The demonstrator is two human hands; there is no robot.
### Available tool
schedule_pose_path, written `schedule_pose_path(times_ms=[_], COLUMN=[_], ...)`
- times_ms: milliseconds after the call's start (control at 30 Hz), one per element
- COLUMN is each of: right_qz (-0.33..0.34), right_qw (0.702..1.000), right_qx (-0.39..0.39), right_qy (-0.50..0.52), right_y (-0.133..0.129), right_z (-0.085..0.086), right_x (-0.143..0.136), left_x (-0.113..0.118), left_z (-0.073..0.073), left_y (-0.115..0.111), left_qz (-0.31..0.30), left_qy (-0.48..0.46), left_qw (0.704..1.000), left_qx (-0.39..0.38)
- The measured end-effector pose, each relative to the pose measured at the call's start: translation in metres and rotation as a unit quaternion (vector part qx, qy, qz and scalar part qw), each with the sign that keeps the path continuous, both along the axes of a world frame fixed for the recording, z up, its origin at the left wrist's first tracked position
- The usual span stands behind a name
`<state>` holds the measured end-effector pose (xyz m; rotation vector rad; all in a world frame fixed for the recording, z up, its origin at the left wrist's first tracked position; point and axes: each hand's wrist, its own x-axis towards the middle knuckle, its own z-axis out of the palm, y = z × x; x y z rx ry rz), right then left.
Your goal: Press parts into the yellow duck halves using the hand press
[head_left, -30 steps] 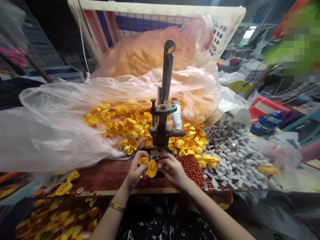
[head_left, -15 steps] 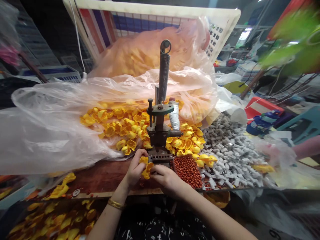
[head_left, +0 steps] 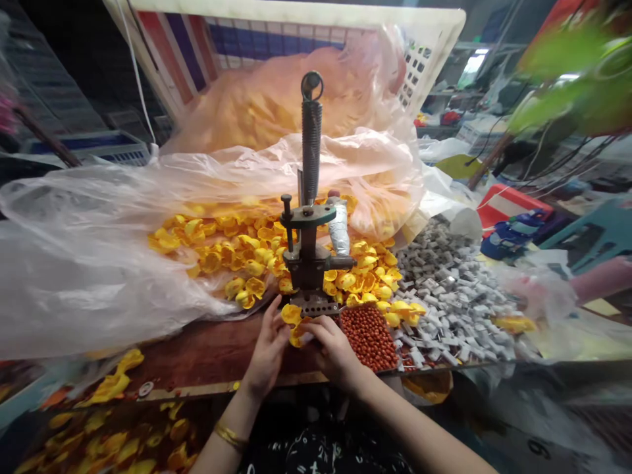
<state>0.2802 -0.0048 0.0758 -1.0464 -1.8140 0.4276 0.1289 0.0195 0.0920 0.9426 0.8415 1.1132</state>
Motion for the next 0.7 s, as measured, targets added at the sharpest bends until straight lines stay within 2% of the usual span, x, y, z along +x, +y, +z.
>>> schedule_pose_path(times_ms=[100,200,267,333,400,467,500,533,600,700], right_qz=[-0.026,-0.005,-0.067,-0.19,-0.272,-0.283,-0.278,-0.274,-0.251,-0.131], right_qw=[0.999,1.0,0.995,0.96,0.897,0.854,0.848,0.852,0.89,0.962], right_qx=[0.017,0.002,-0.029,-0.107,-0.207,-0.272,-0.287,-0.293,-0.282,-0.237], right_qy=[0.028,-0.004,-0.073,-0.178,-0.28,-0.34,-0.348,-0.337,-0.256,-0.038], right_y=[0.0,-0.002,0.0,0.005,0.011,0.017,0.019,0.02,0.019,0.014], right_z=[-0.002,0.003,0.007,0.007,0.003,-0.001,-0.002,-0.002,0.001,0.009], right_x=[0.002,0.011,0.028,0.05,0.072,0.087,0.091,0.092,0.084,0.055], left_x=[0.008,0.008,0.004,-0.001,-0.005,-0.007,-0.008,-0.008,-0.007,-0.003], left_z=[-0.014,-0.024,-0.026,-0.024,-0.022,-0.019,-0.019,-0.018,-0.016,-0.012], left_y=[-0.013,-0.014,-0.011,-0.008,-0.006,-0.004,-0.004,-0.004,-0.004,-0.003], left_qz=[0.002,0.039,0.074,0.106,0.132,0.151,0.156,0.158,0.157,0.155], left_qy=[0.039,0.07,0.071,0.045,0.011,0.0,0.0,0.0,-0.013,-0.051], left_qw=[0.999,0.996,0.992,0.99,0.986,0.982,0.98,0.979,0.978,0.975], left_qx=[0.022,-0.038,-0.072,-0.087,-0.1,-0.113,-0.12,-0.126,-0.136,-0.153])
